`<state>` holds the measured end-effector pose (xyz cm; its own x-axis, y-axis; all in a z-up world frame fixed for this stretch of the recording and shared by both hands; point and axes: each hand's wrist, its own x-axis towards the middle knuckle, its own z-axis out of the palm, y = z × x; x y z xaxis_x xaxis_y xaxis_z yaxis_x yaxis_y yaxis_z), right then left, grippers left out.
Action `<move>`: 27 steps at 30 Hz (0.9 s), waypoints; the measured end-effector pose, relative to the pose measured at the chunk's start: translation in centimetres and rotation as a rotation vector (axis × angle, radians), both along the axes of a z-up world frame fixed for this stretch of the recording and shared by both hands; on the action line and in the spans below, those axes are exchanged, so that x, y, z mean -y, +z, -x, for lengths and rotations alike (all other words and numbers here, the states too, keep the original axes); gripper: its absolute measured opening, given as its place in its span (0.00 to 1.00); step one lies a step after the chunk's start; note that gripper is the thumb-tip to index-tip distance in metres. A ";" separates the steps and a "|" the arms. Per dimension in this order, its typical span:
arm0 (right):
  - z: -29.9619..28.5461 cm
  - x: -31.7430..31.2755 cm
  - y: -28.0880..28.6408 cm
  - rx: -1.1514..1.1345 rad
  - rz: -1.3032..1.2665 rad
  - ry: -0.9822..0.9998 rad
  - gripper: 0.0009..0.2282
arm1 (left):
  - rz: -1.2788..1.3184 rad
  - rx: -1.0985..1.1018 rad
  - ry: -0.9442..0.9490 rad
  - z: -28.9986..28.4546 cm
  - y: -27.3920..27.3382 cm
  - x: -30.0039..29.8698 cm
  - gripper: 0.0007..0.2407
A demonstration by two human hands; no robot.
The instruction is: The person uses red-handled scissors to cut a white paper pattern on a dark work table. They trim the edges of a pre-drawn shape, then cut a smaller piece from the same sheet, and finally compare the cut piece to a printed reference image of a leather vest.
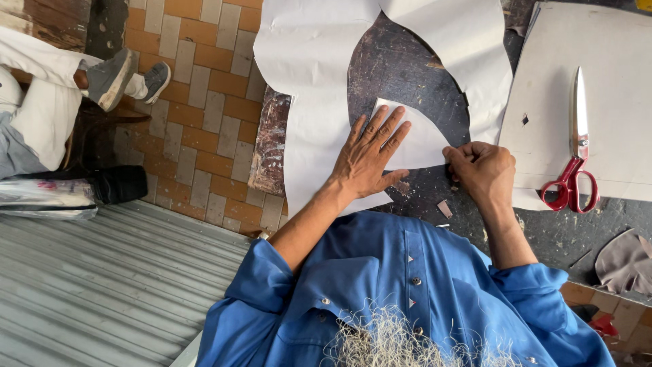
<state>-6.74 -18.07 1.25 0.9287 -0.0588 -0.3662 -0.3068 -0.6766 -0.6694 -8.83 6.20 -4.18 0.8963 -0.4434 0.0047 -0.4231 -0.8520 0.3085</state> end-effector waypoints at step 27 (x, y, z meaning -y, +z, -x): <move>0.2 -0.1 0.0 0.013 0.070 -0.002 0.12 | -0.143 -0.057 -0.189 -3.9 0.9 -4.7 0.26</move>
